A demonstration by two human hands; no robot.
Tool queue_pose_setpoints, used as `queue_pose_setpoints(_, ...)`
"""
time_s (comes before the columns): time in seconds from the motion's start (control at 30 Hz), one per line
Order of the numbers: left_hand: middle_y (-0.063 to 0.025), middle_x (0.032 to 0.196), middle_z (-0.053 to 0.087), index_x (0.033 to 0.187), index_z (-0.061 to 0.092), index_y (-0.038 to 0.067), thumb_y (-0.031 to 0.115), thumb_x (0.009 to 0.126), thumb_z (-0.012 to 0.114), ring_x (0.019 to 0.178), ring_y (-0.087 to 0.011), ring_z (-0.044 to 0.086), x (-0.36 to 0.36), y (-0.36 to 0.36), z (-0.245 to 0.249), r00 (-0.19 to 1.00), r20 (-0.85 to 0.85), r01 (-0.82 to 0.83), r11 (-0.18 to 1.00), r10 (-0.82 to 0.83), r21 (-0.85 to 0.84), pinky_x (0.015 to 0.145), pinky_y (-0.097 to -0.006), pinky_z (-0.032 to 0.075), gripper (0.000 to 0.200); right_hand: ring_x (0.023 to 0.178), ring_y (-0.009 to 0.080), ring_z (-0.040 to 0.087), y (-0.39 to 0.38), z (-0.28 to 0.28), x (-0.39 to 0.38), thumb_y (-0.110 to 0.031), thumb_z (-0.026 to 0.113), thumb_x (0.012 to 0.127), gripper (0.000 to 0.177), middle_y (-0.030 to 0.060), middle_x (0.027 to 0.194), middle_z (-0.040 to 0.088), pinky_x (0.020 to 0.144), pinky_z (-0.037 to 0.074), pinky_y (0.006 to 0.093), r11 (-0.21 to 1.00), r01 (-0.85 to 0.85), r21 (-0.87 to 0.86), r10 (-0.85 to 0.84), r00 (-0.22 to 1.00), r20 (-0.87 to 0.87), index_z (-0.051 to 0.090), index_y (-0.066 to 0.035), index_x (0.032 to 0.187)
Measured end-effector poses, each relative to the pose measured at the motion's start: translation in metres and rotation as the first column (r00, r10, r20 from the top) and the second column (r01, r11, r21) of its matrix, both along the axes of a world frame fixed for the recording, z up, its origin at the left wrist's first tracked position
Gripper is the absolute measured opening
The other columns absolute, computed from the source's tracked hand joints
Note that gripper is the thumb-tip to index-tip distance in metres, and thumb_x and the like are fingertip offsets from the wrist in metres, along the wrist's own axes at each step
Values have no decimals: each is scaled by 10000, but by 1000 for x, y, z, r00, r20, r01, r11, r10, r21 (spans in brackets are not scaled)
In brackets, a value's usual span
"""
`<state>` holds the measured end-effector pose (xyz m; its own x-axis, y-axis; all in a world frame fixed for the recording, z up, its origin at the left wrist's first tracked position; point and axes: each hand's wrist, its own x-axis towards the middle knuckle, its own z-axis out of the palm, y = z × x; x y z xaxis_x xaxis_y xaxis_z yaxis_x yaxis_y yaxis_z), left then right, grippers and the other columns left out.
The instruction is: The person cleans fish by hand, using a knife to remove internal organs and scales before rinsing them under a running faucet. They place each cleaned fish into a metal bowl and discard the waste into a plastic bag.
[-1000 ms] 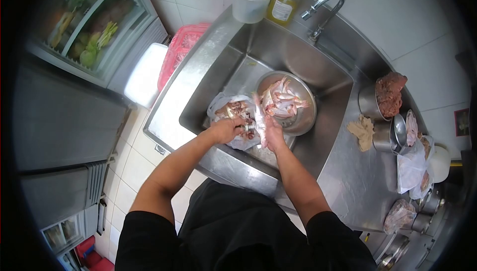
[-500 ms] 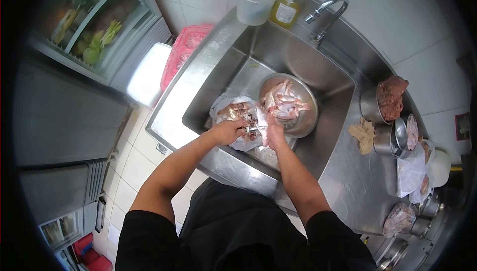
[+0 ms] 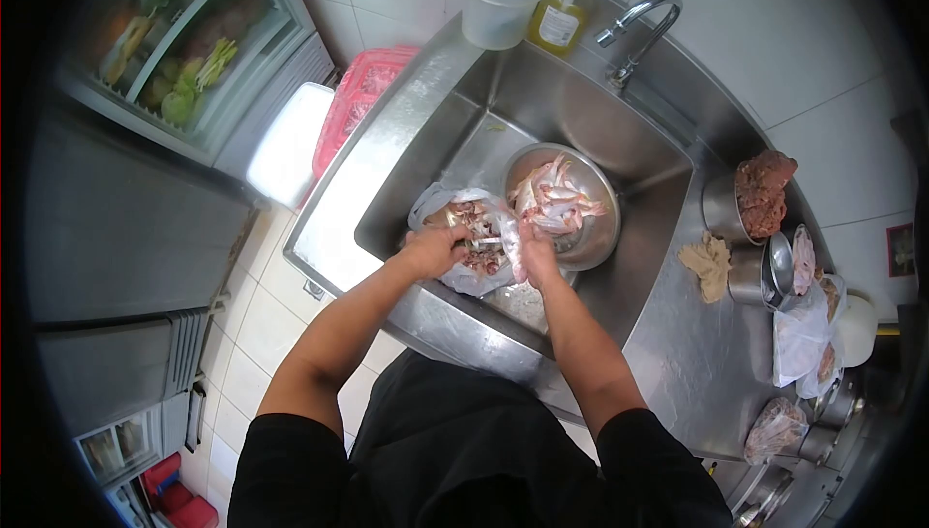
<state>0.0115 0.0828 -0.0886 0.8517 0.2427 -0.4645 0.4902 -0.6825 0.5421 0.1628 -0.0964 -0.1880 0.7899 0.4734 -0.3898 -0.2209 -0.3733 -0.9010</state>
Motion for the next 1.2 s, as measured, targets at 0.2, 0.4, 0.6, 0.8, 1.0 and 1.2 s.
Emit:
queue_pose_setpoints(0.2,-241,1212,601,1274,527,110,326,949,553,1135,-404,574,1,9,-13,972,53,-221,969,227,-111,962,-467,449,392,897,229,661,-15,39,7,-171,526,972,320,89,1091,643,728,547,332,905,113,409,181,768,-614,513,-25,1257)
queue_pose_setpoints(0.4,-245,1125,638,1259,557,82,355,945,556,1081,-391,607,4,3,-6,951,74,-285,942,302,-177,932,-427,470,416,777,152,649,-14,56,6,-142,586,932,319,62,1035,647,605,514,261,922,150,357,150,712,-686,522,-97,1241)
queue_pose_setpoints(0.6,-227,1103,654,1217,602,77,381,940,545,1058,-377,621,4,4,-16,941,130,-291,943,312,-161,915,-413,480,414,742,144,635,2,54,-9,-193,646,924,388,30,1049,638,581,490,247,951,137,279,94,727,-680,504,-147,1282)
queue_pose_setpoints(0.8,-229,1107,654,1232,600,112,367,948,521,1050,-404,615,2,6,-18,971,141,-170,974,191,-149,923,-447,476,389,721,134,615,6,54,-21,-185,620,952,489,23,1093,612,591,494,248,951,17,310,184,774,-605,417,-148,1395)
queue_pose_setpoints(1.0,-212,1120,653,1235,620,125,350,942,553,1051,-383,619,6,-10,-10,987,105,-111,988,122,-109,909,-423,487,376,642,110,568,9,47,-22,-164,586,975,495,29,1074,607,497,450,220,973,-39,227,163,814,-558,366,-133,1417)
queue_pose_setpoints(1.2,-218,1133,648,1230,615,109,341,942,543,1063,-386,612,8,14,-25,977,100,-180,978,190,-102,919,-436,481,377,636,99,559,-3,48,-27,-140,578,979,463,29,1060,598,470,414,192,961,-125,248,242,814,-528,393,-123,1403)
